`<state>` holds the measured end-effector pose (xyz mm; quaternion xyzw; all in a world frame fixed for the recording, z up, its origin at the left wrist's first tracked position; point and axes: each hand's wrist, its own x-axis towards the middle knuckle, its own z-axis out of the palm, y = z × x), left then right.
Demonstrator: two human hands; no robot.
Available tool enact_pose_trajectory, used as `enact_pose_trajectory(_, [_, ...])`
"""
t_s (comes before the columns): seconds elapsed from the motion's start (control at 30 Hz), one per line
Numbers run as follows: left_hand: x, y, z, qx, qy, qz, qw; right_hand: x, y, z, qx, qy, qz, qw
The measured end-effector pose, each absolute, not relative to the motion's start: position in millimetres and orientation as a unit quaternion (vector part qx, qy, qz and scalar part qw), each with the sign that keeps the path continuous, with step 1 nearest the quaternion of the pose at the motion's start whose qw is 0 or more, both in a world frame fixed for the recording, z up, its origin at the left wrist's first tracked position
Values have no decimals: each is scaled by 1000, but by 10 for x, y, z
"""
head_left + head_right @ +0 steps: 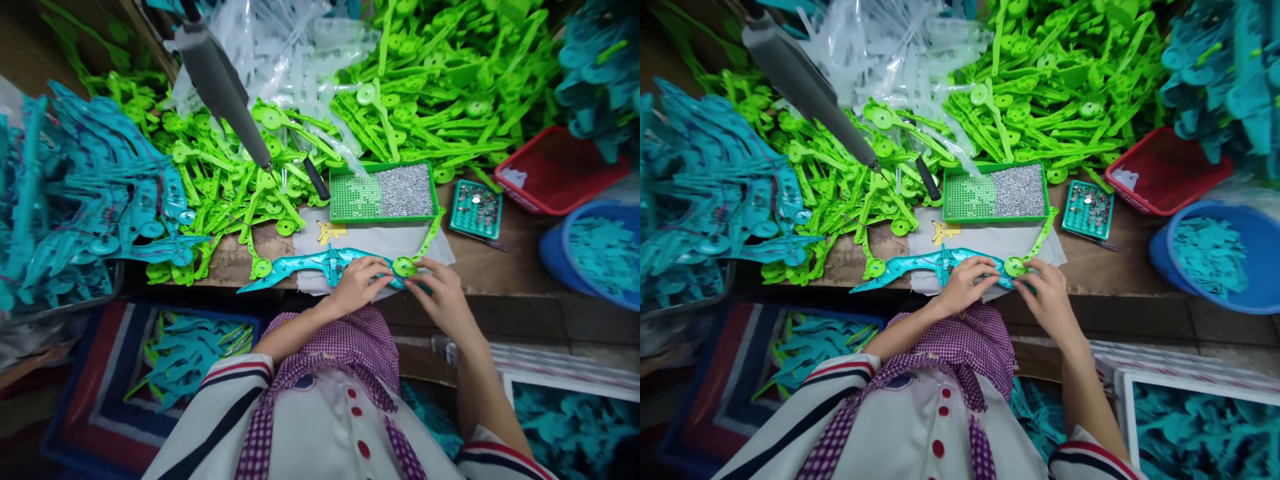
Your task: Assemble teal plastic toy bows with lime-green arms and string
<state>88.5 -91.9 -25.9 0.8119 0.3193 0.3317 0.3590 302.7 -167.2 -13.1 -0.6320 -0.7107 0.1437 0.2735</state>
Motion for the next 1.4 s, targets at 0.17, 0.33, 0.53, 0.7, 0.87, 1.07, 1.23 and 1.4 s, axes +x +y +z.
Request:
enact_pose_trajectory(0.17, [953, -878, -371, 853, 317, 278, 306, 3290, -1710, -108, -738, -607, 78, 283])
enact_pose_trajectory(0.33, [974, -896, -376, 875, 311, 237, 284, 3327, -1924, 247, -759, -504, 233, 339])
enact_pose_trajectory(0.53, [808, -937, -294, 832, 330, 309, 321, 3170, -1321, 196, -783, -438, 60, 438])
enact_pose_trajectory(0.7, [323, -1001, -218, 783, 380, 403, 283, 2694, -708, 331, -679, -539, 19, 497])
enact_pose_trajectory(0.87, [-362, -956, -127, 767, 474, 406, 151, 1845, -573, 683, -545, -619, 125, 551])
enact_pose_trajectory(1.07, [-1498, -264, -8, 758, 565, 326, 13, 1656, -883, -80, -568, -718, 168, 365])
enact_pose_trajectory(1.23, [-1848, 401, -97, 744, 632, 212, 36, 1758, -943, -402, -554, -790, 91, 248])
enact_pose_trajectory(1.4, [-1739, 477, -76, 761, 636, 131, 12, 1764, -924, -427, -549, -801, 25, 239])
